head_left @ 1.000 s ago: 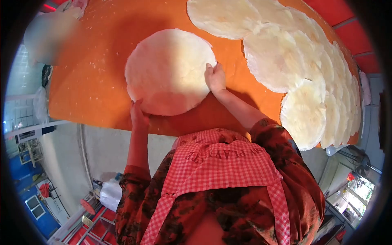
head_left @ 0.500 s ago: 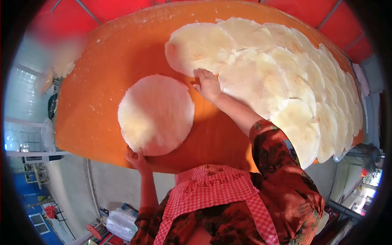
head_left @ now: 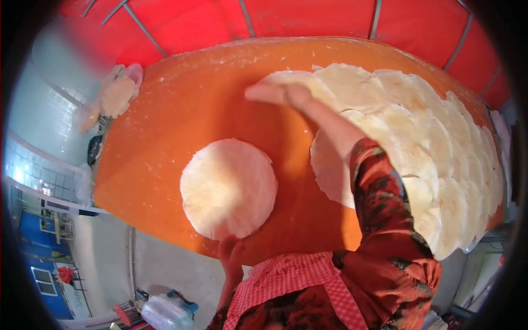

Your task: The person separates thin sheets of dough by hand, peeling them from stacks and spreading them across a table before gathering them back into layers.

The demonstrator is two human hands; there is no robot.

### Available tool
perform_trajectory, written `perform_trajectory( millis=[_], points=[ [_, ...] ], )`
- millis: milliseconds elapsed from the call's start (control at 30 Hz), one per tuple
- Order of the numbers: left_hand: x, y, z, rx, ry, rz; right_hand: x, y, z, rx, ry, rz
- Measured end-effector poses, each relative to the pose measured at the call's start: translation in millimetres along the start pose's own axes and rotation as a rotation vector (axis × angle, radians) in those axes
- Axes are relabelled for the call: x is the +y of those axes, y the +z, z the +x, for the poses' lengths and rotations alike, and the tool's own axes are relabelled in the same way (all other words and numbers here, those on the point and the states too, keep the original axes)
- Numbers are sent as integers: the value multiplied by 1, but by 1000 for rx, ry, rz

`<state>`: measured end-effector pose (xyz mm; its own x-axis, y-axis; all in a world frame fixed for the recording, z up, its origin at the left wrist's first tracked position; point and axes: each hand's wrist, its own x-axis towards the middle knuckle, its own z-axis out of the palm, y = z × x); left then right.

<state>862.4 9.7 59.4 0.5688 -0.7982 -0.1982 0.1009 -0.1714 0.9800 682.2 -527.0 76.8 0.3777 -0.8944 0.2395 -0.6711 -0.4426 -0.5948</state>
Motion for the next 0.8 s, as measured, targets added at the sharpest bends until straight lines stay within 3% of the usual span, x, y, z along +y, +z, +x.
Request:
perform_trajectory(
  millis=[133,167,267,367,400,467,567,667,767,800],
  points=[
    [13,47,36,-329,-215,-341,-90,-151,-40,-44,-130,-212],
    [22,60,41,-390,-307,-443,-111,-172,-75,-20,-304,-427],
    [1,85,64,-659,-524,-852,-132,-176,-201,248,-557,-269],
    [0,107,68,-783,-572,-932,-132,-125,-339,124,-321,-224],
    [-2,114,68,-781,-606,-963,-110,-100,-380,-69,-272,-213],
    [-18,128,65,-875,-513,-1123,-135,-74,-428,-376,-86,-142],
    [-34,125,60,-867,-526,-942,-159,-44,-441,-408,83,41],
    [-43,124,62,-892,-540,-876,-170,-12,-419,-198,78,115],
    [-22,122,62,-931,-619,-1012,-177,17,-407,-163,163,-208],
    [-20,121,64,-927,-644,-960,-173,21,-405,-131,160,-182]
  ],
)
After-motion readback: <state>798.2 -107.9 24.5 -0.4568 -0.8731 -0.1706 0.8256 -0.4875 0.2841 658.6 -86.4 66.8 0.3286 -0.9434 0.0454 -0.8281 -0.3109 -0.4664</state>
